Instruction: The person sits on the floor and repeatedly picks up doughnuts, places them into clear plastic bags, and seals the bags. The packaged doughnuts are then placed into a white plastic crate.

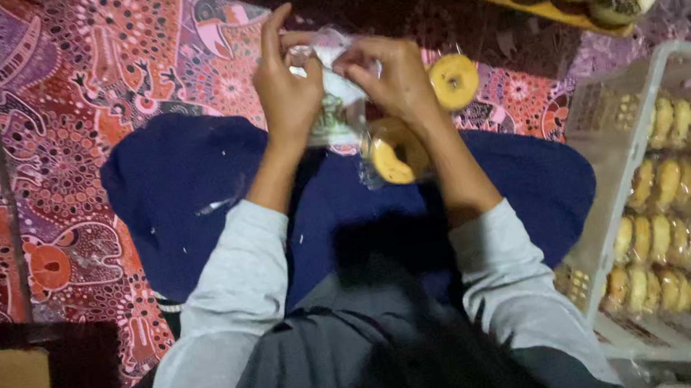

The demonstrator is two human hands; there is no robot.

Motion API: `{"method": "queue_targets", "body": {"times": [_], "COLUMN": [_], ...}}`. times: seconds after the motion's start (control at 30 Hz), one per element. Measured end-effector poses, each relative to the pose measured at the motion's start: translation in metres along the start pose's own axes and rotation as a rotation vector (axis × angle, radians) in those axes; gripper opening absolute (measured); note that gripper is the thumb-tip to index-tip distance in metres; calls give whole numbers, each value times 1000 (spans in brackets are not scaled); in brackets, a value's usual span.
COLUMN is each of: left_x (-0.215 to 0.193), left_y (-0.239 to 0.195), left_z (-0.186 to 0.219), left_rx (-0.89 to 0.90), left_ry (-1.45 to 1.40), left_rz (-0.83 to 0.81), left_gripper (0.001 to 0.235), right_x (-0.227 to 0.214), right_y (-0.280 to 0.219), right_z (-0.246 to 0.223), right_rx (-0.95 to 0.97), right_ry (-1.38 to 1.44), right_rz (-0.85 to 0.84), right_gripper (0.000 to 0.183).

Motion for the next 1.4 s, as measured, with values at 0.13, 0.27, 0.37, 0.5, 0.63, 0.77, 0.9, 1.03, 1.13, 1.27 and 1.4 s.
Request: {"method": "queue_targets", "body": {"times": [0.13,0.27,0.37,0.5,0.63,0.77,0.9,1.03,1.13,1.27,1.4], "left_x": [-6,0,21,19,55,93,93,93,98,92,82], "left_y": [10,-10,-32,-46,-18,11,26,24,25,20,26], "left_z": [1,21,60,103,34,-6,-33,-39,-29,-45,-55], "left_rx": [-33,71,225,359,-471,-503,-546,-824,-804,-897,-844], "left_ry": [73,88,-14,-71,-1105,-1386,-1498,-1627,-1807,-1900,-1922], "left_rz": [106,110,-52,-4,-96,-346,-261,-169,-284,-140,-38], "left_gripper": [40,21,16,43,53,21,7,16,26,34,45], "right_x": [-49,-44,-33,-50,-45,-59,-146,-191,-190,-168,-147], "right_y": [-16,-37,-43,-34,-47,-43,-22,10,31,19,-37], "right_z": [-94,-85,-68,-58,-63,-48,19,76,103,83,22], "right_rx": [-364,-104,-95,-157,-212,-207,65,75,69,33,179], "right_ry": [-825,-245,-204,-164,-95,-184,-276,-714,-805,-742,-199], "right_rz": [539,345,197,252,175,33,284,247,164,180,300], "right_gripper": [59,27,35,53,27,31,41,123,119,94,81]}}
Point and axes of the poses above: each hand's wrist, its own y-axis towards the middle knuckle, its own x-axis out of the palm, z = x × y, the point moved 6 cm from there along y, towards the middle knuckle, and after that the axes turned 4 degrees about -x, right-handed, at the moved point
